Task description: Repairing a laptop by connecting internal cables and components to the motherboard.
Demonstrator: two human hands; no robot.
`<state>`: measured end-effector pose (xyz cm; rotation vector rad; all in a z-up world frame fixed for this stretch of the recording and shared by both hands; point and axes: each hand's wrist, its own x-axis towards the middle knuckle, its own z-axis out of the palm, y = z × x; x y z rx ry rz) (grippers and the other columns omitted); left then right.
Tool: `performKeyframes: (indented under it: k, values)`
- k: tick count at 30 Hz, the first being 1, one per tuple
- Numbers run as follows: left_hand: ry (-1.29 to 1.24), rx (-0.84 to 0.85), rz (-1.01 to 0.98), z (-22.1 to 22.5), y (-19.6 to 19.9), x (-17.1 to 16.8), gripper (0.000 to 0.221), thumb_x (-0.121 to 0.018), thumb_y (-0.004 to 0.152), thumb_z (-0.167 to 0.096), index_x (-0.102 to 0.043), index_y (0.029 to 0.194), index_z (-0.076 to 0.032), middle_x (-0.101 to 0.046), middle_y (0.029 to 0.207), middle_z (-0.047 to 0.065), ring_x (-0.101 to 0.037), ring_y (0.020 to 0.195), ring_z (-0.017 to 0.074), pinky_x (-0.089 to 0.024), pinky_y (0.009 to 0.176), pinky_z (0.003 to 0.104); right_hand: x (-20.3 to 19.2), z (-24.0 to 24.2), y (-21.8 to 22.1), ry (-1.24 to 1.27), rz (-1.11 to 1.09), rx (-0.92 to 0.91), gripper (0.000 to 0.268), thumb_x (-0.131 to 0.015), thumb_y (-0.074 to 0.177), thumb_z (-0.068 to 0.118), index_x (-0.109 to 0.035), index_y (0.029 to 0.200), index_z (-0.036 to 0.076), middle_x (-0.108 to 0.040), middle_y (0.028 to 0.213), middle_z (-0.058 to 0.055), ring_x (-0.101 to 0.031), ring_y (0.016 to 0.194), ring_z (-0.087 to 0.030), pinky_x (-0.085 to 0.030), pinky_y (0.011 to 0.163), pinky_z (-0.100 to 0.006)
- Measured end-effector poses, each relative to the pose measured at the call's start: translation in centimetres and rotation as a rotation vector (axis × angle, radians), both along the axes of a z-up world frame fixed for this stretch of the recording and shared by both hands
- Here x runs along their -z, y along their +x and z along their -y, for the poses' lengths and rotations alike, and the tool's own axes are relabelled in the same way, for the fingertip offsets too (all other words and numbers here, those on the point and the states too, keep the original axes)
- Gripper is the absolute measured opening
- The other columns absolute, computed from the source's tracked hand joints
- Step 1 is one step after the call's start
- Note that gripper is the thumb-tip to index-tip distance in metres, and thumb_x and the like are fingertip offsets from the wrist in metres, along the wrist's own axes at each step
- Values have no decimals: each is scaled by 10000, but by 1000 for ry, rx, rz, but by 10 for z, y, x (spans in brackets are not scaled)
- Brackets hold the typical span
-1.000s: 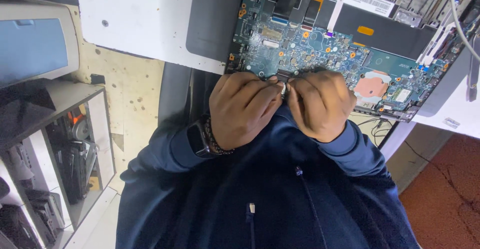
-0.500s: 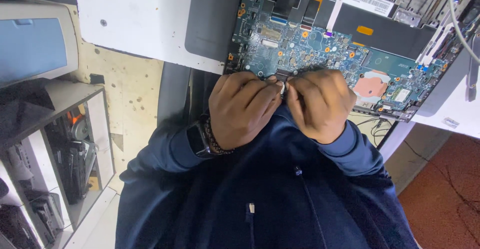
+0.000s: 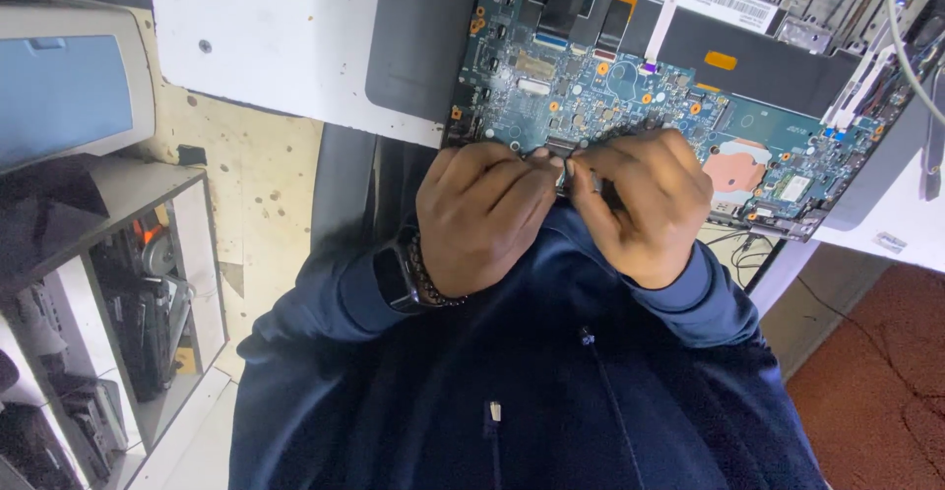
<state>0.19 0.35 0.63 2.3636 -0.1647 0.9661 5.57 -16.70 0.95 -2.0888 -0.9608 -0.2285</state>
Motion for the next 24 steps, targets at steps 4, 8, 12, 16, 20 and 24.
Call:
performKeyframes:
  k: [4, 8, 12, 16, 20, 24]
  values:
    - [-10, 4, -14, 0, -1, 3, 99, -761, 856, -18, -714, 829, -100, -570, 687, 17, -665, 744, 215, -507, 599, 300, 0, -4, -1, 27, 33, 13, 127, -787, 955, -2, -740, 844, -43, -631, 771, -192, -607, 692, -410, -560, 661, -479]
    - [17, -17, -6, 1, -3, 10, 124, -727, 853, -20, -683, 800, -124, -533, 672, 8, -636, 707, 220, -486, 587, 310, -6, -6, -3, 19, -13, 53, 157, -806, 951, -42, -711, 827, -41, -602, 746, -183, -626, 714, -424, -553, 649, -490]
    - [40, 18, -29, -2, 0, 5, 118, -722, 863, -33, -681, 788, -115, -498, 637, 19, -627, 670, 240, -476, 560, 318, -1, -2, -6, 26, -27, 63, 276, -819, 932, -79, -631, 734, -34, -583, 693, -192, -604, 662, -442, -522, 597, -498]
    - [9, 44, -61, -4, 1, 1, 110, -729, 871, -27, -686, 801, -101, -505, 639, 31, -629, 671, 266, -471, 540, 335, -2, 1, -7, 21, -10, 55, 306, -833, 926, -64, -622, 710, -16, -592, 684, -192, -582, 640, -428, -515, 602, -483]
    - [43, 29, -62, -6, 1, -3, 113, -716, 894, -48, -684, 801, -104, -484, 635, 10, -621, 665, 229, -472, 560, 306, -1, 1, -8, 31, 30, 64, 245, -827, 937, -34, -670, 750, -18, -610, 724, -179, -612, 673, -410, -541, 635, -476]
    - [48, 104, -144, -12, -1, -7, 56, -729, 904, -57, -730, 872, -103, -573, 654, 43, -675, 697, 254, -515, 575, 328, -3, -2, -7, 32, 46, 63, 205, -830, 912, -91, -698, 763, -43, -611, 716, -194, -603, 644, -417, -537, 615, -472]
